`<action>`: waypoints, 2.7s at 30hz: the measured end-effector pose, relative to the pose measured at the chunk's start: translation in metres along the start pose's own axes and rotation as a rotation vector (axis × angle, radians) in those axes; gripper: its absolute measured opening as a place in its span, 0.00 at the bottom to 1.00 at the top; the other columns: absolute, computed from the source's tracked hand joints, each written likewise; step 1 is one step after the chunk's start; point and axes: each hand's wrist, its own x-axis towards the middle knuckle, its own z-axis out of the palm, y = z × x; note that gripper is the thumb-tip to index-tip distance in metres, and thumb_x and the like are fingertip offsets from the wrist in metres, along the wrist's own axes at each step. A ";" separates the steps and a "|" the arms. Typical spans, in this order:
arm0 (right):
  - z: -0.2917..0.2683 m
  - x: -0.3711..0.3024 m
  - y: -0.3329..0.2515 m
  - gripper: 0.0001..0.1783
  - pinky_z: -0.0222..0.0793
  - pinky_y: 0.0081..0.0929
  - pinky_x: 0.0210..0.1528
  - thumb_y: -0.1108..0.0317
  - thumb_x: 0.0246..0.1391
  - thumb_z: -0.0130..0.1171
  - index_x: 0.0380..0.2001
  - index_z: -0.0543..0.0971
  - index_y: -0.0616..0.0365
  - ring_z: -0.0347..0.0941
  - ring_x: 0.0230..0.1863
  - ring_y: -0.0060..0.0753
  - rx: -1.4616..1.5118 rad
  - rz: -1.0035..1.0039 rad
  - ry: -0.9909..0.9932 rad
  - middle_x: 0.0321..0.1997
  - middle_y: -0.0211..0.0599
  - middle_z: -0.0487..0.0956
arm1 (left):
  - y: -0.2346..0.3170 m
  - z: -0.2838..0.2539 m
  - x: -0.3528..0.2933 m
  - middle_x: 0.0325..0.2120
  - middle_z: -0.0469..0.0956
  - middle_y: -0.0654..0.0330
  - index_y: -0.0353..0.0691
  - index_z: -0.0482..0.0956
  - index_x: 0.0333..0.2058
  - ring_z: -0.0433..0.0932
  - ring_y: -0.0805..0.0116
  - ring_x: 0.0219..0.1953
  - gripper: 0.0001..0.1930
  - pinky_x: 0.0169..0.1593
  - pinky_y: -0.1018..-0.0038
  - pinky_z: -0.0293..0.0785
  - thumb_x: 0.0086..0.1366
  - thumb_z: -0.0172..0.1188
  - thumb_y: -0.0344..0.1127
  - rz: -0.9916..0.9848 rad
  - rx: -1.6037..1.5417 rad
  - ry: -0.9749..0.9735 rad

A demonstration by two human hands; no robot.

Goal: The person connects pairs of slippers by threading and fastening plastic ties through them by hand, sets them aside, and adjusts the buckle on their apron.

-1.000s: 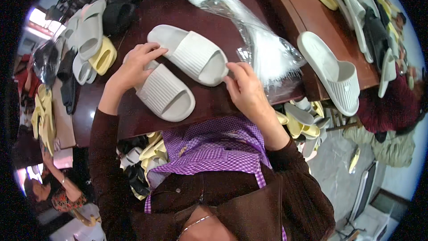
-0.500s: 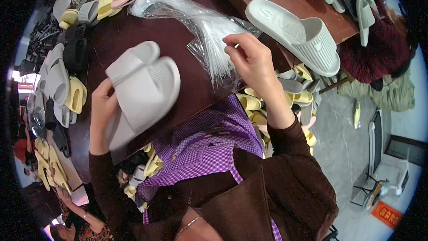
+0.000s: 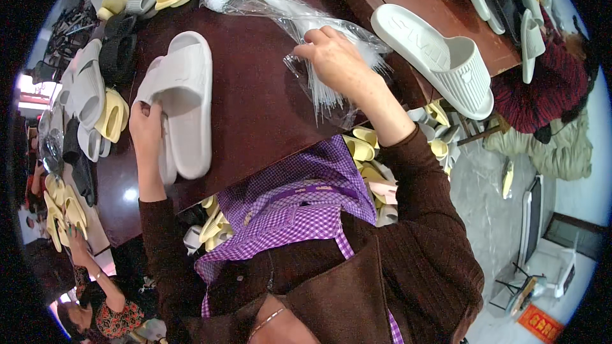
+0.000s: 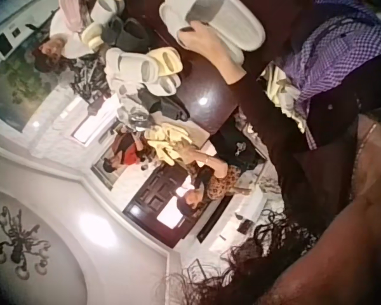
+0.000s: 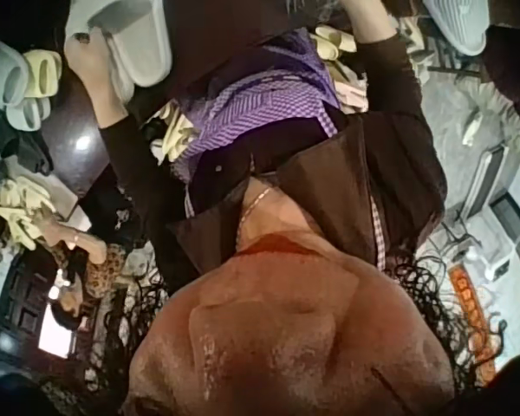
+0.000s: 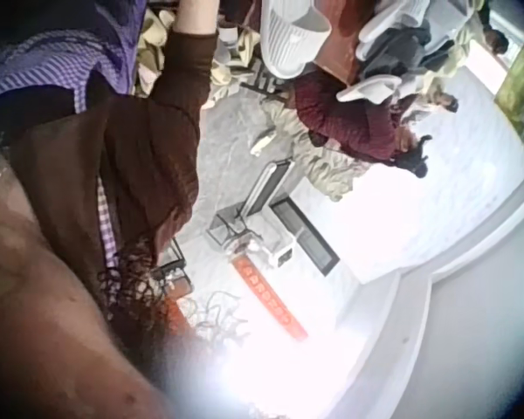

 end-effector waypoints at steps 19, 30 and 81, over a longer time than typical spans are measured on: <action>-0.008 0.005 0.010 0.08 0.71 0.30 0.44 0.78 0.45 0.57 0.31 0.80 0.60 0.74 0.42 0.37 0.109 -0.141 0.043 0.37 0.35 0.78 | 0.063 0.033 -0.088 0.30 0.74 0.62 0.32 0.75 0.43 0.69 0.81 0.25 0.12 0.29 0.83 0.67 0.60 0.58 0.26 0.182 -0.592 -0.315; -0.005 -0.002 0.015 0.08 0.72 0.31 0.39 0.79 0.43 0.59 0.31 0.80 0.60 0.75 0.38 0.38 0.222 -0.146 0.089 0.34 0.35 0.78 | 0.125 0.088 -0.112 0.29 0.72 0.57 0.33 0.74 0.41 0.70 0.71 0.23 0.13 0.29 0.77 0.69 0.56 0.61 0.25 0.454 -0.591 -0.347; -0.035 0.020 -0.042 0.15 0.70 0.31 0.43 0.78 0.46 0.58 0.41 0.78 0.59 0.74 0.39 0.42 0.416 -0.134 0.170 0.40 0.40 0.78 | 0.058 -0.045 -0.119 0.19 0.71 0.62 0.32 0.74 0.37 0.65 0.79 0.18 0.06 0.21 0.83 0.61 0.64 0.53 0.27 -0.187 -1.196 -0.367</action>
